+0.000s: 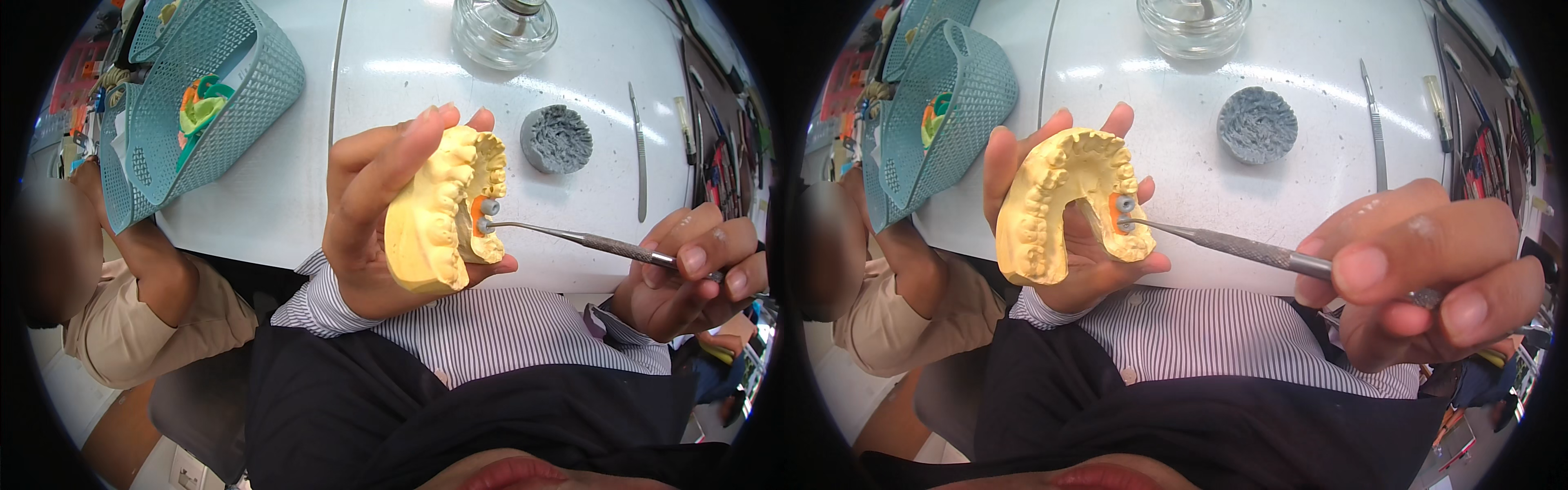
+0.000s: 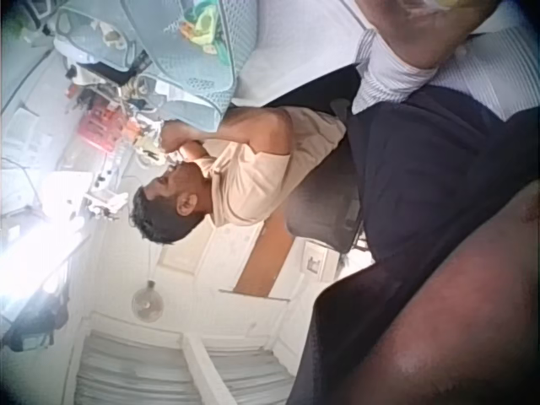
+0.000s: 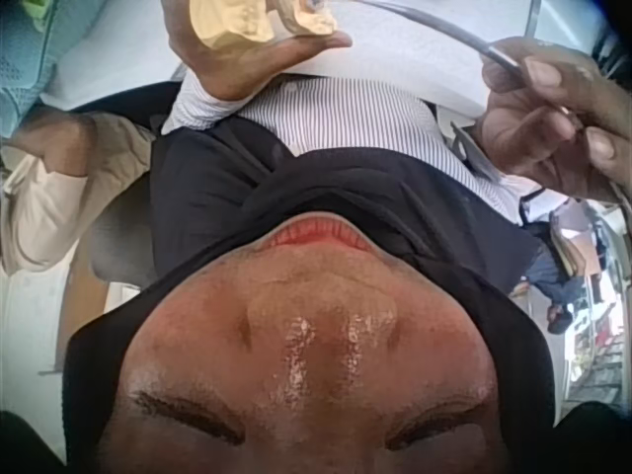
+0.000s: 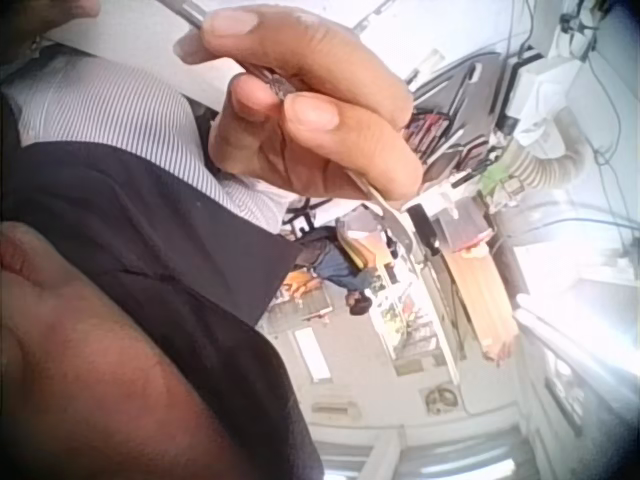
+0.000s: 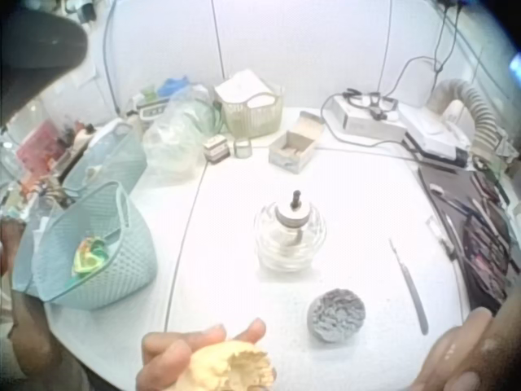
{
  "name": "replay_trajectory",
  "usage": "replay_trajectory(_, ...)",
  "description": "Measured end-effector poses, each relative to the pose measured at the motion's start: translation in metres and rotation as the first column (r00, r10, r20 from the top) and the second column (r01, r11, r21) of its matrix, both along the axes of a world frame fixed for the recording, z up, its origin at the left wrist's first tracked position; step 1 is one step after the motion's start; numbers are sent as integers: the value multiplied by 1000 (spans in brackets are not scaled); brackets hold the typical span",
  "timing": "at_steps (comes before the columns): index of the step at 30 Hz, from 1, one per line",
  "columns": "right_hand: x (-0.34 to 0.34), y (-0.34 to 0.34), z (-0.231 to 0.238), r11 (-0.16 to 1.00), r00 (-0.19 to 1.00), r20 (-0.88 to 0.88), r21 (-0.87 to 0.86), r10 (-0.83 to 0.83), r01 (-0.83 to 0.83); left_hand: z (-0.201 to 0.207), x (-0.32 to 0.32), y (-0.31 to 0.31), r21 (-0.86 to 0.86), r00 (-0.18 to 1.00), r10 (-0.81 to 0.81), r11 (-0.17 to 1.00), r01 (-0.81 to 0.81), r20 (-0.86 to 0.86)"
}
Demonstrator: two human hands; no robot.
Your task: The person holds a yellow dental cast in their left hand and uses a metal dental tool in their right hand to scrape and shape a gray material inside the cast. The person repeatedly dips the tool into a small gray container on the table to gather more material and applies it to the cast.
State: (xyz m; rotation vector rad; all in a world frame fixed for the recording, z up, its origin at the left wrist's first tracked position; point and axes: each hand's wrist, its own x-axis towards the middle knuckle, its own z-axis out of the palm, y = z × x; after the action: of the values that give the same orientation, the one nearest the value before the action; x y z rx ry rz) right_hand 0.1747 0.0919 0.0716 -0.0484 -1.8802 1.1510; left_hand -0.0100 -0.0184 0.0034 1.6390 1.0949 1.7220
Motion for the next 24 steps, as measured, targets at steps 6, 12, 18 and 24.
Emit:
replay_trajectory(6,9,8,-6,993,994,-21,-47,110,-111,2,1,-1,-17,998,-1,1000,2,68)
replay_trajectory(12,4,3,-1,1000,999,33,14,17,-17,1,2,-1,-27,995,1,1000,2,96)
replay_trajectory(18,3,4,1,999,998,54,21,40,-41,1,3,-2,-28,993,1,1000,2,121)
replay_trajectory(24,1,2,1,1000,999,47,19,21,-22,0,4,-1,-17,987,-10,1000,12,159)
